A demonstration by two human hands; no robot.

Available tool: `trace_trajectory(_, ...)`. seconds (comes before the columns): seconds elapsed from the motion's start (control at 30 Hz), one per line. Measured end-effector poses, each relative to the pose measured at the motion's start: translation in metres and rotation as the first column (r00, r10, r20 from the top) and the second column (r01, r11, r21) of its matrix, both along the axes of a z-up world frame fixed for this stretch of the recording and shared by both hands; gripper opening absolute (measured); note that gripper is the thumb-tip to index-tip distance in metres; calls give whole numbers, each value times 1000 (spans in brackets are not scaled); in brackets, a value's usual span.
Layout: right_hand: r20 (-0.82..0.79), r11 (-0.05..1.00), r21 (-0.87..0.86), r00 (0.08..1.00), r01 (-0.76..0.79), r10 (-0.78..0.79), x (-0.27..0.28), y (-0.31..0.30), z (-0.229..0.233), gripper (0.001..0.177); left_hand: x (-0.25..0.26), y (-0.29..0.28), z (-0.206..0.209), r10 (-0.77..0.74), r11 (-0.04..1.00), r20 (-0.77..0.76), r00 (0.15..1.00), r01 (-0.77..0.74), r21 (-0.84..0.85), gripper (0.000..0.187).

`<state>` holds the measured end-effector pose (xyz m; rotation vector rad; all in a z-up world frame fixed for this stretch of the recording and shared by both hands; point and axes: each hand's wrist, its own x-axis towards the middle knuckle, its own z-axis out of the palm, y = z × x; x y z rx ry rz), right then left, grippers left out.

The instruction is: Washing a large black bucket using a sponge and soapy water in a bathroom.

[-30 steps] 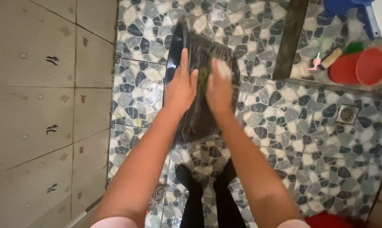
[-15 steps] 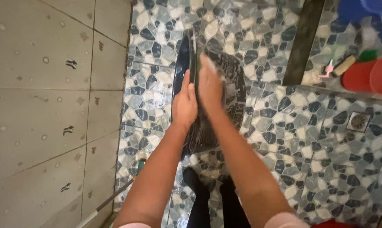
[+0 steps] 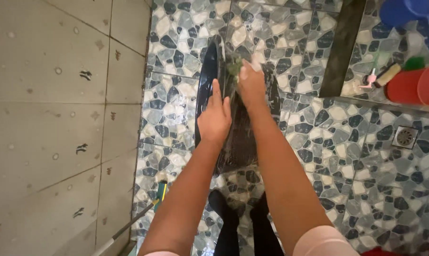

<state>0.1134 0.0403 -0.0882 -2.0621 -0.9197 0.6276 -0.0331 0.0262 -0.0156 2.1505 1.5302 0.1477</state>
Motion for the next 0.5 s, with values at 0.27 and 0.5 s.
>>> trace_trajectory(0.27,354,950,244,930,-197,102,-41,-97,11,44,3,-2,-8,-1,999,-98,995,5,32,64)
trace_trajectory(0.5,-10,864,-502,999,38,-50,45,-49,0,48,15,5,-17,-7,998,-119,993,14,63,63)
